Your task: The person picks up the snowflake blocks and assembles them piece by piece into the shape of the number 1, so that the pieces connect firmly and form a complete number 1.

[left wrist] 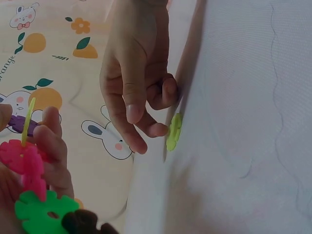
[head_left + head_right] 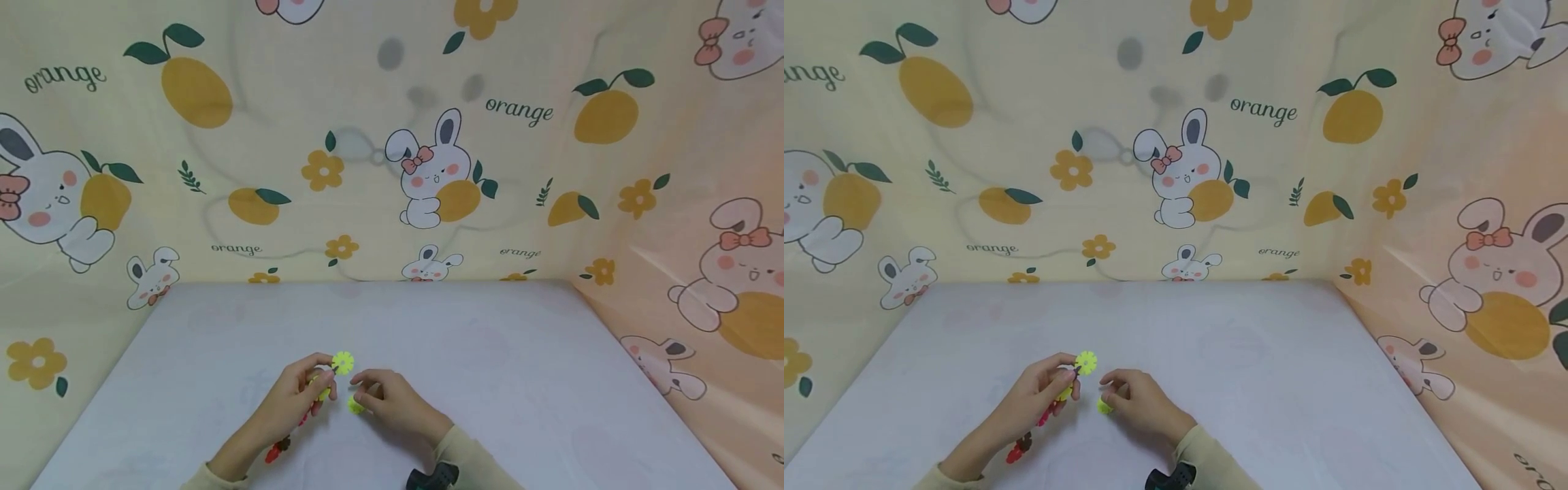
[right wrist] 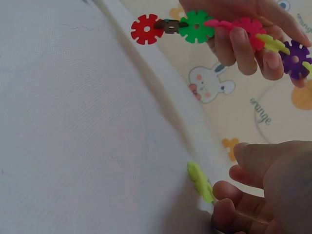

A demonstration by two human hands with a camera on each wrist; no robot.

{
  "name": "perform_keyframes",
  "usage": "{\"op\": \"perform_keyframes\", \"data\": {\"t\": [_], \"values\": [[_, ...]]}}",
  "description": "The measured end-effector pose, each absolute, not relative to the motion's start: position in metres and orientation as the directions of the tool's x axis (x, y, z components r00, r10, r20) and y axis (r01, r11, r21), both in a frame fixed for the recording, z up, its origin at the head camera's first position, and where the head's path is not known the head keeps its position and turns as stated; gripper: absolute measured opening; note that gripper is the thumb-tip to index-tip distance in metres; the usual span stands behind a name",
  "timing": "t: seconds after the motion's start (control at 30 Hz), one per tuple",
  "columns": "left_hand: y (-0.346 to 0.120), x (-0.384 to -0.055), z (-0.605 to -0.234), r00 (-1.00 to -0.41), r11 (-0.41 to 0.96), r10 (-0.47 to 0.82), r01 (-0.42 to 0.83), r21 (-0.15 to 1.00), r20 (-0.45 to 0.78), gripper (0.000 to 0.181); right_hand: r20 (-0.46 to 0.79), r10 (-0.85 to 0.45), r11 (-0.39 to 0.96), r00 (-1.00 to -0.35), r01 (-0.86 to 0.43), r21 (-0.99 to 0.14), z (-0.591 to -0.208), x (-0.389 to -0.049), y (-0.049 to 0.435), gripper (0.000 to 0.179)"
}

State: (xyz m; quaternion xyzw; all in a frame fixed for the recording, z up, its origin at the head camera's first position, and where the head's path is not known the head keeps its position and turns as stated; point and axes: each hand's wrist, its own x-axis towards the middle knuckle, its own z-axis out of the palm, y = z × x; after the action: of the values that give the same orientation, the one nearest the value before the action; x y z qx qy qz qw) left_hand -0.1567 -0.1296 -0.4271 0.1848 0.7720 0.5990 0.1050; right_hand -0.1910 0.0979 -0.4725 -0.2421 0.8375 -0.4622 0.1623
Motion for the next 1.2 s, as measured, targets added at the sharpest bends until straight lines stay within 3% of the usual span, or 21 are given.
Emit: {"op": "perform_keyframes", "data": {"t": [0.23, 0.6, 1.0, 1.2], "values": [[-0.1293, -0.1565, -0.428, -0.908, 0.205, 0.415, 0.163, 0.965, 0.066, 0.035, -0.003, -0.535, 0.493, -0.845, -0.309, -0.813, -0.4762, -0.1883, 0.097, 0.028], [-0.1289, -0.1562, -0.4299, -0.903, 0.195, 0.421, 0.187, 0.963, 0.09, 0.032, 0.027, -0.485, 0.674, -0.874, -0.393, -0.625, -0.4763, -0.1845, 0.0954, 0.024], [-0.1272, -0.1556, -0.433, -0.907, 0.173, 0.411, 0.176, 0.969, 0.091, 0.032, 0.016, -0.513, 0.628, -0.859, -0.388, -0.674, -0.4744, -0.188, 0.0984, 0.018], [-0.1271, -0.1552, -0.433, -0.91, 0.178, 0.404, 0.173, 0.969, 0.088, 0.03, 0.008, -0.494, 0.57, -0.869, -0.331, -0.752, -0.4675, -0.1915, 0.1033, 0.019]]}}
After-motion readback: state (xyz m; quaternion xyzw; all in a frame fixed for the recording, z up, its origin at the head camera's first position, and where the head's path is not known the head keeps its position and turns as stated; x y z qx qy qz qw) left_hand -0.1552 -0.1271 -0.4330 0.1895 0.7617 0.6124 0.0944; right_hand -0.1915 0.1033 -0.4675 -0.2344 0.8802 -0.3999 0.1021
